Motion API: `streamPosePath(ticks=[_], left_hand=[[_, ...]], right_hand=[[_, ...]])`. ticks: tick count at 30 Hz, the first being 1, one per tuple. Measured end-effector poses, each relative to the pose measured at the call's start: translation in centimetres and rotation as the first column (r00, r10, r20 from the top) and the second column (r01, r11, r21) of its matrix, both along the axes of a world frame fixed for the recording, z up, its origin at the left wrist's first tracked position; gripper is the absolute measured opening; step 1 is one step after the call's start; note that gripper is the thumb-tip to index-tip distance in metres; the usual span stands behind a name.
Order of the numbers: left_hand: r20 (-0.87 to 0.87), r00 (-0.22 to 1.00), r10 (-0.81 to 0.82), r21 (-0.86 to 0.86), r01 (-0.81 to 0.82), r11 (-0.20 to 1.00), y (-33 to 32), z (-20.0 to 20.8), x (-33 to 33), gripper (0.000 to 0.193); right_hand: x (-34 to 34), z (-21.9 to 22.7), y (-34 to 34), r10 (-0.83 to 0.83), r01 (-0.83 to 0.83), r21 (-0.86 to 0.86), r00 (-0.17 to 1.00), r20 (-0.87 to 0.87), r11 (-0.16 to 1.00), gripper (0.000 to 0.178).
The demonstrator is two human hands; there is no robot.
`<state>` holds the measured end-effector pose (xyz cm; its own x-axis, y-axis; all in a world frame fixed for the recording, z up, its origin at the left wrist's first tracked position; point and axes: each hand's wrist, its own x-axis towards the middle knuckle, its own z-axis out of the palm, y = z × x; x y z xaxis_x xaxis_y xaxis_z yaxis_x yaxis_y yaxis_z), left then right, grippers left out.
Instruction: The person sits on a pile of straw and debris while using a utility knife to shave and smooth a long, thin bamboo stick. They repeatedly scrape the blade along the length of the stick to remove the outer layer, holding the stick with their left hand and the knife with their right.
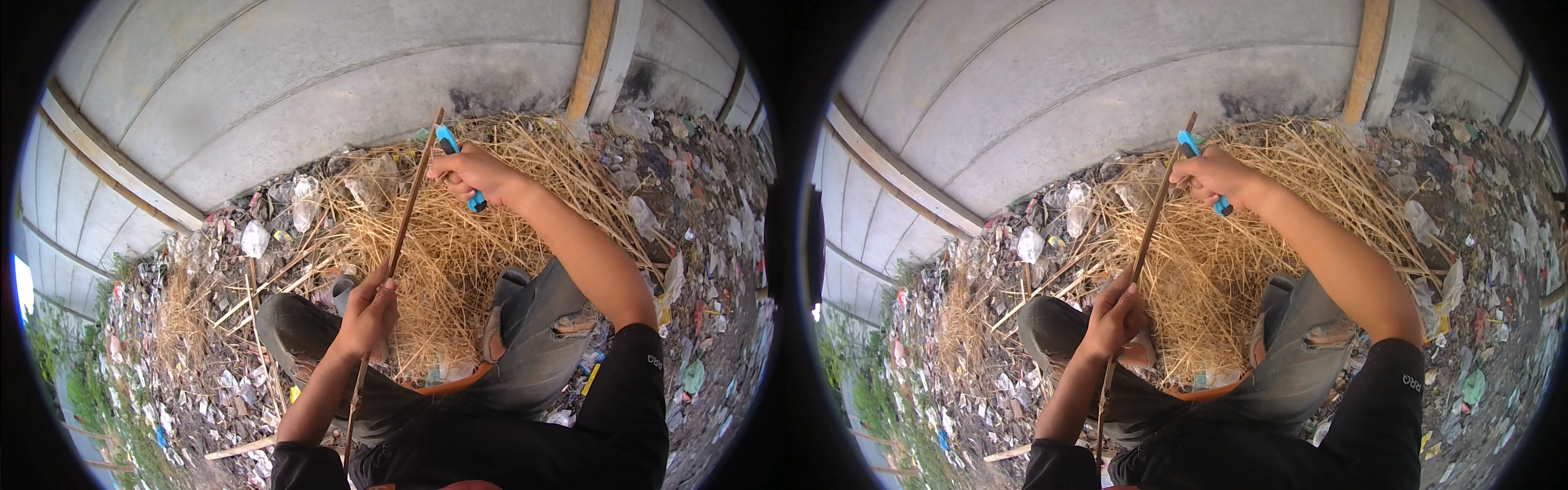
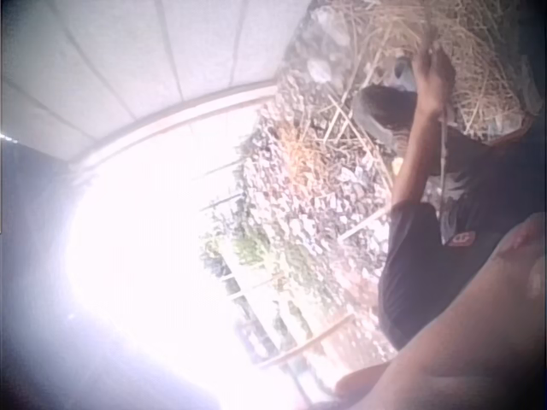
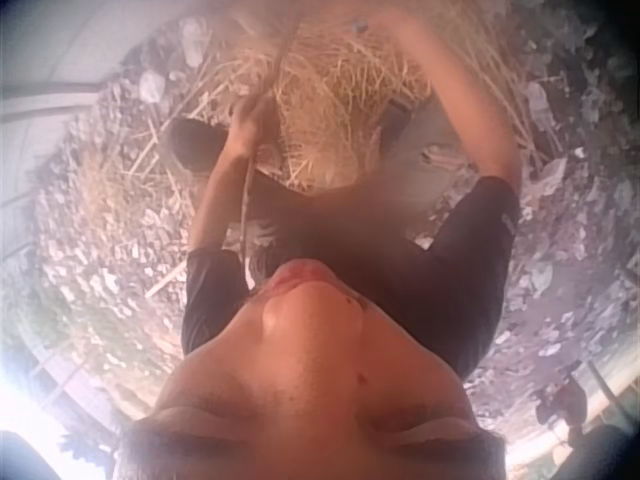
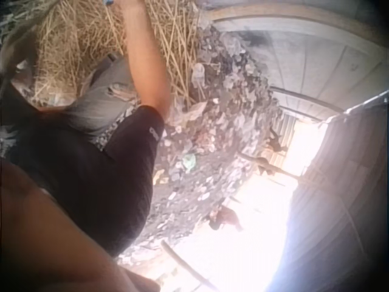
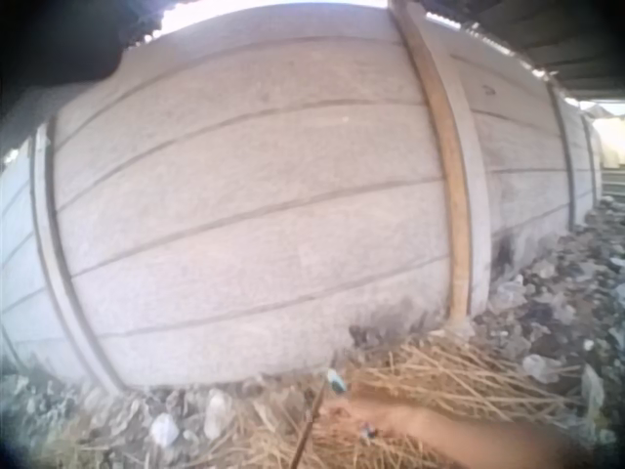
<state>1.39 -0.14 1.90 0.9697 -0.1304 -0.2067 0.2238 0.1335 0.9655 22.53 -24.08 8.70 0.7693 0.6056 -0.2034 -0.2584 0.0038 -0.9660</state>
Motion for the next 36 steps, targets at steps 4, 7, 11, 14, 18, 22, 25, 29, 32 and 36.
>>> streamPosePath(ticks=[4,7,11,14,18,22,25,29,32,36], left_hand=[[-0.149,0.984,0.095,-0.207,-0.125,0.97,2.3,-0.4,0.0,0.043],[-0.136,0.99,0.032,-0.356,-0.079,0.931,3.4,0.9,-0.8,0.043],[-0.098,0.993,-0.057,-0.549,-0.006,0.836,3.9,1.3,-0.7,0.042],[-0.077,0.991,-0.111,-0.562,0.048,0.825,3.9,0.9,-0.4,0.037],[0.003,0.998,-0.067,-0.306,0.065,0.95,2.4,0.7,-0.1,0.034],[0.032,0.996,-0.079,-0.218,0.085,0.972,0.3,1.5,0.4,0.033],[0.04,0.996,-0.073,-0.139,0.078,0.987,-0.6,1.5,0.9,0.034],[0.082,0.994,-0.075,-0.074,0.081,0.994,-0.8,2.0,0.6,0.035],[0.11,0.988,-0.105,-0.056,0.112,0.992,-0.5,2.0,0.2,0.037],[0.119,0.978,-0.173,-0.022,0.177,0.984,0.0,1.7,-0.4,0.038]], right_hand=[[2.6,1.7,-3.7,-0.08,0.171,0.449,0.974,-0.213,0.877,0.031],[3.5,1.7,-6.6,-0.512,0.475,0.307,0.858,0.048,0.825,0.034],[3.6,0.0,-8.1,-0.285,0.624,-0.394,0.713,0.64,0.675,0.05],[2.0,-0.9,-5.8,-0.126,0.559,-0.428,0.7,0.703,0.71,0.057],[-0.4,-0.5,-1.7,-0.018,0.314,-0.411,0.812,0.584,0.856,0.056],[-3.3,-0.2,2.1,0.056,0.129,-0.319,0.858,0.511,0.939,0.053],[-4.0,-1.0,4.2,0.064,0.069,-0.23,0.847,0.528,0.971,0.04],[-3.4,-2.3,5.1,0.003,0.039,-0.074,0.867,0.499,0.996,0.029],[-3.8,-1.0,4.8,-0.034,0.068,-0.079,0.926,0.375,0.995,0.031],[-2.9,-0.1,3.4,-0.113,0.138,-0.063,0.948,0.296,0.988,0.027]])
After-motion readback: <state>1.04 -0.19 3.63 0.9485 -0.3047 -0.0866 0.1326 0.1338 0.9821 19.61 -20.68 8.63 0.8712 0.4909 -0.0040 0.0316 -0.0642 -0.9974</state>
